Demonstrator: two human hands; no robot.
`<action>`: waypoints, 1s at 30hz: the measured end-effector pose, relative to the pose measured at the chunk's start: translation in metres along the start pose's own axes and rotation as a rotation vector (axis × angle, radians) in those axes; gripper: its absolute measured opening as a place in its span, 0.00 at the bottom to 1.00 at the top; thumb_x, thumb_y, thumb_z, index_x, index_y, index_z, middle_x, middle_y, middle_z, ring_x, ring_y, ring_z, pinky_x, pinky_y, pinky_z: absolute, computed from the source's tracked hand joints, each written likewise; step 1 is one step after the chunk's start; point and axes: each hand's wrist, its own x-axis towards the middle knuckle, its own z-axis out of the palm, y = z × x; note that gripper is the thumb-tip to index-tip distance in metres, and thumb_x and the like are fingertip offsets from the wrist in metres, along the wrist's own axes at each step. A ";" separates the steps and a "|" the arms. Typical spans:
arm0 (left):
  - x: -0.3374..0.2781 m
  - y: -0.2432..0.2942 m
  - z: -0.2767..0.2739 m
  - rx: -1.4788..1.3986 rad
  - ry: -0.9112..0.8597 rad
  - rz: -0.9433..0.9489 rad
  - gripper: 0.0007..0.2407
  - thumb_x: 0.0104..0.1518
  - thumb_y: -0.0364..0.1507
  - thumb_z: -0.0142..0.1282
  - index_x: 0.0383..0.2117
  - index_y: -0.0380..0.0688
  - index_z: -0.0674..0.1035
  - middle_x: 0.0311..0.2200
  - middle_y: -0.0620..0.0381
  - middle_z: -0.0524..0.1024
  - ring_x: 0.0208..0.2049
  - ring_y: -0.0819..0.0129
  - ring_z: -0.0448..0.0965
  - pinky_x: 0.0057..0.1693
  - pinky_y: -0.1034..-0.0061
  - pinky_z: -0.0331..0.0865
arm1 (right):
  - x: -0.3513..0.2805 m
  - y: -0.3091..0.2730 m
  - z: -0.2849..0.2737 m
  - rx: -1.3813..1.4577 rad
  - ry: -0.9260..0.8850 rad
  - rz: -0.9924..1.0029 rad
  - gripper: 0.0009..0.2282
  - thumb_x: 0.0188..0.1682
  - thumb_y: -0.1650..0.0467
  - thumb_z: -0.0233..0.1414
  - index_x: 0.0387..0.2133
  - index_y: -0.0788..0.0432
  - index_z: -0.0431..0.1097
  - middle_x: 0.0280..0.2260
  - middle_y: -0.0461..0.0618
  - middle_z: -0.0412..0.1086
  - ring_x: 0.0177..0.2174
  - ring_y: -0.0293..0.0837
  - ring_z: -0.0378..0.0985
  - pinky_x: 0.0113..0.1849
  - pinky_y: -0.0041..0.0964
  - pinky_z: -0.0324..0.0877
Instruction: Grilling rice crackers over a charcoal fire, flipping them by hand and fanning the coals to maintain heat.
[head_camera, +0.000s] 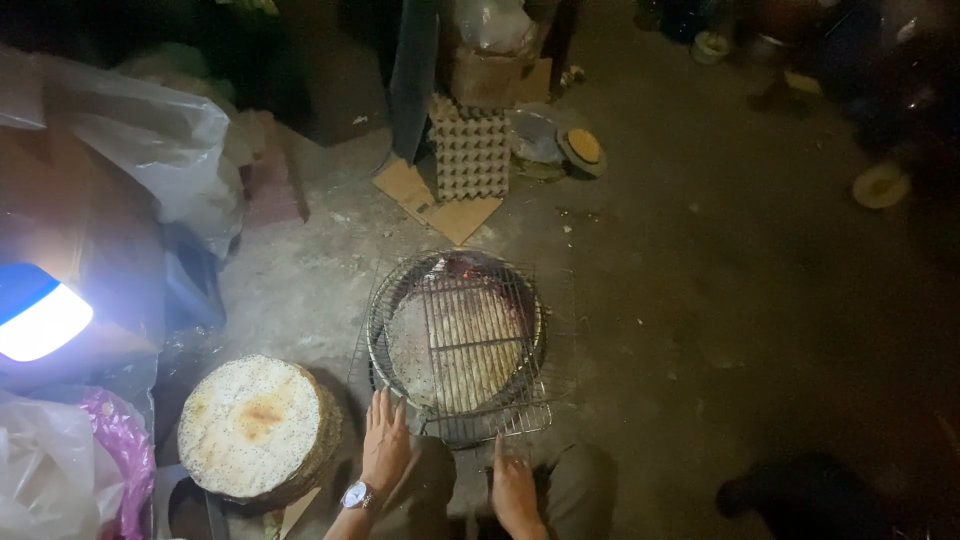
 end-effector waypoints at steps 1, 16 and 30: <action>0.003 0.000 0.001 0.038 -0.040 0.003 0.30 0.40 0.21 0.49 0.57 0.39 0.62 0.63 0.32 0.49 0.66 0.41 0.44 0.67 0.51 0.46 | 0.001 0.002 0.002 0.015 0.019 -0.013 0.33 0.43 0.82 0.44 0.63 0.66 0.36 0.49 0.62 0.64 0.49 0.58 0.64 0.53 0.50 0.57; 0.041 0.001 -0.005 0.266 -0.214 0.110 0.29 0.48 0.24 0.46 0.61 0.35 0.54 0.64 0.31 0.41 0.66 0.36 0.36 0.65 0.42 0.39 | 0.003 0.008 0.015 0.026 0.110 -0.101 0.34 0.41 0.84 0.44 0.62 0.69 0.34 0.42 0.58 0.71 0.38 0.55 0.72 0.47 0.47 0.65; 0.051 0.017 -0.006 0.272 -0.152 0.193 0.30 0.50 0.35 0.51 0.59 0.37 0.56 0.64 0.34 0.45 0.66 0.38 0.39 0.65 0.39 0.37 | 0.008 0.024 0.041 -0.092 0.213 -0.140 0.33 0.40 0.82 0.46 0.62 0.69 0.40 0.25 0.54 0.71 0.27 0.54 0.71 0.40 0.52 0.67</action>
